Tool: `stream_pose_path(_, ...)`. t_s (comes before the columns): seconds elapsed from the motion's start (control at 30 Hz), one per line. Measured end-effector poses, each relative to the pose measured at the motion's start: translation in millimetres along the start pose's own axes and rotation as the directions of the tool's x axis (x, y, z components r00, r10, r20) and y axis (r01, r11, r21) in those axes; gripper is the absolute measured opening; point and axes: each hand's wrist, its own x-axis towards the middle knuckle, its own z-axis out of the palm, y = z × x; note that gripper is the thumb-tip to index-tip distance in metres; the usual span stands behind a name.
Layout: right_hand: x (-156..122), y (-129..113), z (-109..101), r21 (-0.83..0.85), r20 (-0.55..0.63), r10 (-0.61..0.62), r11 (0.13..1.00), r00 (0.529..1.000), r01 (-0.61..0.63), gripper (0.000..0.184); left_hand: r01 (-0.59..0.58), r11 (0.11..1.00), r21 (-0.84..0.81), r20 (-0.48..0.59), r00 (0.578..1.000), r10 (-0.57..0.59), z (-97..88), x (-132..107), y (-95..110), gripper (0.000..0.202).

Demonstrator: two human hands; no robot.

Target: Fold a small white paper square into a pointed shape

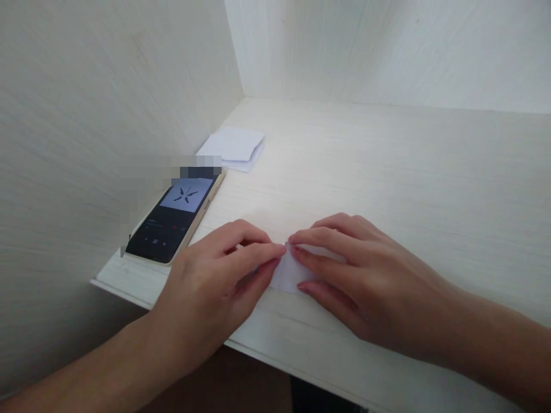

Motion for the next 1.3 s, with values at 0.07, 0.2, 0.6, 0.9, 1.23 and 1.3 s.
stream_pose_path(0.07,0,-1,1,-0.009,-0.005,-0.008,1.0,1.0,0.008,0.023,-0.041,0.999,0.012,0.02,0.999,0.041,-0.4,-2,0,0.015)
stream_pose_path(0.2,0,-1,1,-0.013,-0.003,-0.01,1.0,1.0,0.009,0.022,-0.089,0.996,-0.027,0.094,0.991,0.092,-4.8,-5,-1,0.019)
stream_pose_path(0.6,0,-2,1,-0.019,-0.009,-0.034,0.999,0.999,0.034,0.025,-0.168,0.986,-0.008,0.17,0.971,0.167,-9.0,-6,-8,0.026)
stream_pose_path(0.9,0,-1,0,-0.026,-0.034,-0.062,0.998,0.997,0.061,0.025,-0.147,0.989,-0.026,0.197,0.969,0.149,-9.9,-6,-8,0.027)
stream_pose_path(1.23,-1,-2,-1,-0.035,-0.043,-0.064,0.997,0.997,0.063,0.028,-0.121,0.992,-0.048,0.181,0.975,0.127,-9.3,-5,-8,0.022)
stream_pose_path(1.3,-2,-2,-1,-0.035,-0.038,-0.063,0.997,0.997,0.062,0.029,-0.121,0.99,-0.073,0.174,0.976,0.133,-10.2,-5,-8,0.022)
